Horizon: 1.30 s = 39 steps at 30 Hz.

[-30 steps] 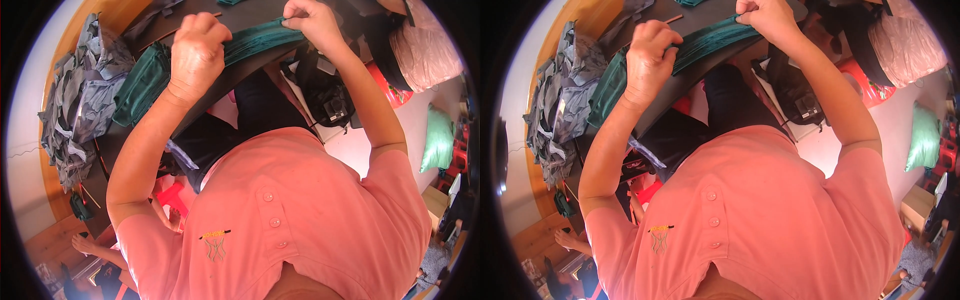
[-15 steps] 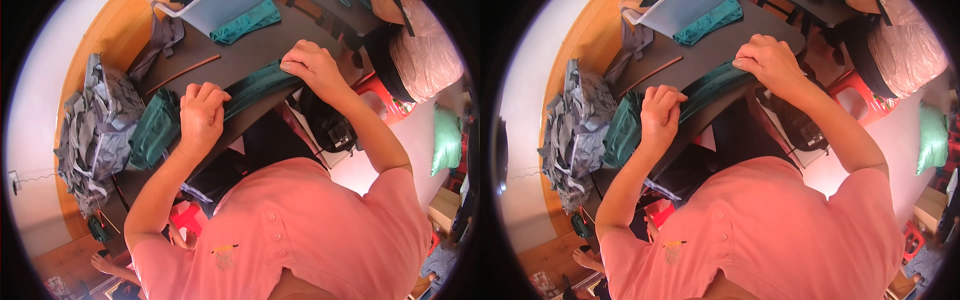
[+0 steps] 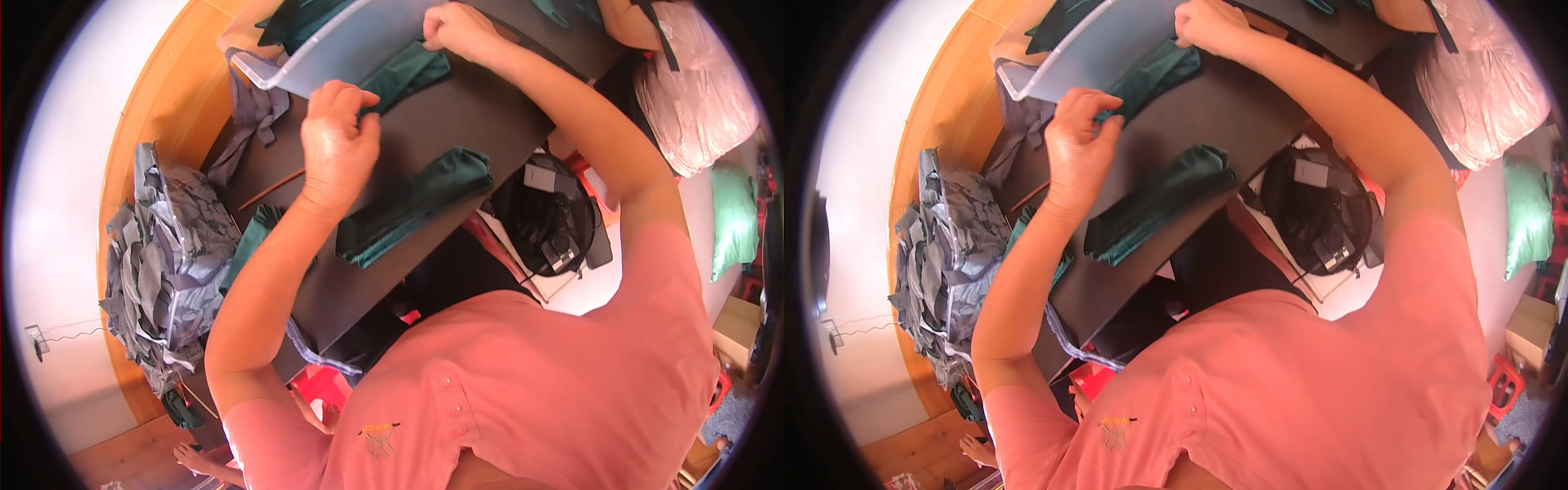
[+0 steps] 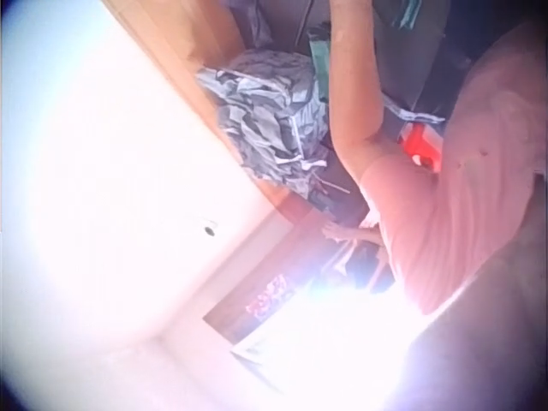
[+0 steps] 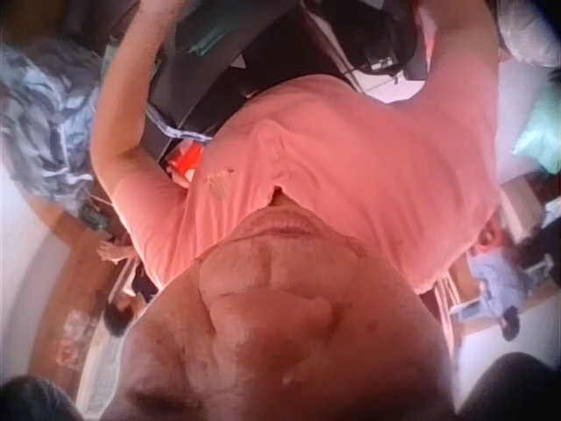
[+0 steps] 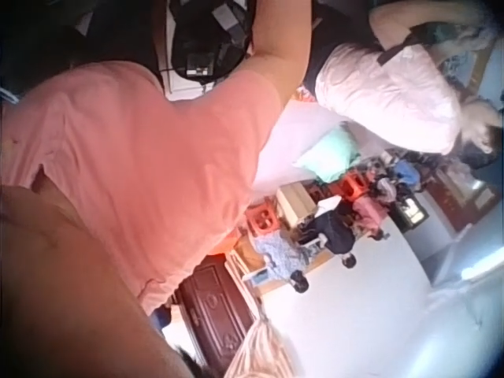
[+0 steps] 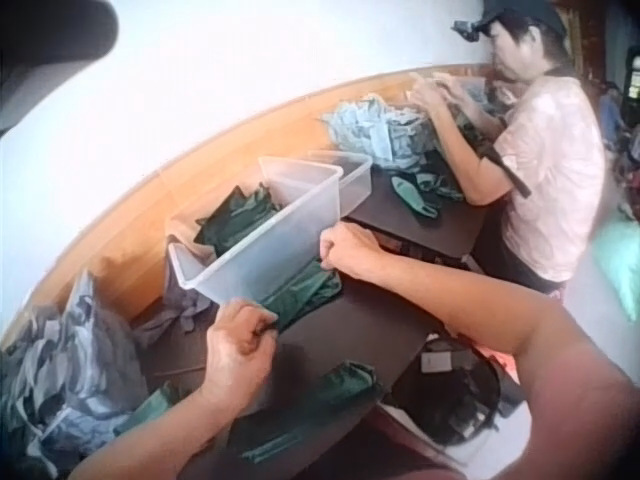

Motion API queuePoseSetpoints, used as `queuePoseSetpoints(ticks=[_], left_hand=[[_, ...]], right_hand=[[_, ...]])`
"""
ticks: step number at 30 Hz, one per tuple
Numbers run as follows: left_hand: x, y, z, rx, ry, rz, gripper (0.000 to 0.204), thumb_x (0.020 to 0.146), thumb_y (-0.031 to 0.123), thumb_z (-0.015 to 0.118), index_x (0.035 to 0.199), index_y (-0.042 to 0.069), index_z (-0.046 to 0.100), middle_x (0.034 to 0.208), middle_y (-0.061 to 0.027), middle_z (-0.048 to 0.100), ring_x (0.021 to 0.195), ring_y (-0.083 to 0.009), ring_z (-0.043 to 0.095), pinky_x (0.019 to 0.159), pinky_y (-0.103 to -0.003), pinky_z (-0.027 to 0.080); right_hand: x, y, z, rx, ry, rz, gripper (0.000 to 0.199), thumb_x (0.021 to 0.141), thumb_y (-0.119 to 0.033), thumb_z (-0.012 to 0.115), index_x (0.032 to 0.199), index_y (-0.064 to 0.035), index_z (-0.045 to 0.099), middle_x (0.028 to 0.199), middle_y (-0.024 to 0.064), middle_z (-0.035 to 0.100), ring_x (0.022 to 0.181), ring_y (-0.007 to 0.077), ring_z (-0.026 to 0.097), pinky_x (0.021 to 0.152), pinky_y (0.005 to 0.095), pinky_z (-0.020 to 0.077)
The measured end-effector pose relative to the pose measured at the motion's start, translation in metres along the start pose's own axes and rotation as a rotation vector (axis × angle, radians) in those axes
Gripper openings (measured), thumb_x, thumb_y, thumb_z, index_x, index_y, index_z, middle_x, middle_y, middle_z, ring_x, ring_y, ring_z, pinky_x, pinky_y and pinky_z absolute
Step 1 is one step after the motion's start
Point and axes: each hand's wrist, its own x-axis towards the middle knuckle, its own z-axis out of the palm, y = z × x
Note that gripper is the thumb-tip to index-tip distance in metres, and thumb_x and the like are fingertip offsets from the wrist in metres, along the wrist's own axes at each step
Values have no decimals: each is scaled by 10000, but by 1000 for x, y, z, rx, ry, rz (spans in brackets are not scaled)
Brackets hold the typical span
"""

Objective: Folding small rectangular pieces of green fabric and stacking them.

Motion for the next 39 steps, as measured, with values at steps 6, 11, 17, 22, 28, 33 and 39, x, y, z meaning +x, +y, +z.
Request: queuePoseSetpoints(ticks=[6, 11, 17, 22, 28, 33, 39], left_hand=[[15, -10, 25, 102, 66, 34, 314, 748, -34, 699, 1051, 39, 662, 1032, -149, 652, 980, -372, 615, 838, -437, 510], [11, -23, 43, 74, -151, -101, 255, 728, 17, 750, 974, 40, 685, 963, -136, 640, 956, -339, 610, 825, -428, 517], [24, -9, 26, -25, 118, -72, 332, 777, 42, 789, 1096, 40, 697, 1009, -108, 671, 948, -266, 660, 818, -363, 532], [38, -9, 29, -559, -2, -431, 209, 881, 44, 767, 1081, 10, 716, 947, -11, 716, 877, -99, 628, 820, -253, 504], [29, -11, 18, -694, -27, -503, 105, 892, -41, 700, 981, 13, 689, 883, 19, 663, 825, -72, 569, 794, -232, 470], [22, -13, 28, -798, -35, -497, 130, 909, -52, 685, 1027, 4, 682, 894, 28, 636, 836, -65, 562, 813, -228, 475], [23, -7, 21, -725, -122, -548, 161, 895, -56, 722, 1049, -9, 713, 907, 24, 639, 851, -64, 576, 806, -226, 490]], right_hand=[[-17, 8, 15, 120, 241, -47, 289, 785, -376, 777, 864, -102, 731, 1009, 119, 691, 989, 317, 670, 824, 452, 494], [-20, 23, 29, 158, 158, -106, 274, 719, -304, 831, 824, -104, 677, 964, 86, 615, 958, 323, 623, 810, 433, 481], [-46, -14, -3, 479, 176, -424, 157, 766, -88, 787, 822, -43, 647, 837, 50, 602, 797, 191, 616, 739, 329, 496], [-54, -52, -31, 737, -95, -353, 90, 849, -66, 742, 857, -10, 672, 863, 24, 665, 849, 101, 618, 780, 275, 490], [-19, -21, -8, 240, 64, -144, 137, 862, -197, 748, 920, -73, 747, 885, 55, 722, 879, 208, 677, 802, 377, 507], [-21, -20, 18, -283, 161, -270, 234, 800, -285, 779, 942, -103, 744, 863, 85, 730, 907, 297, 691, 789, 466, 489], [-18, -16, 1, -120, -51, -176, 170, 808, -242, 764, 891, -107, 702, 960, 48, 648, 968, 259, 615, 855, 435, 434]])
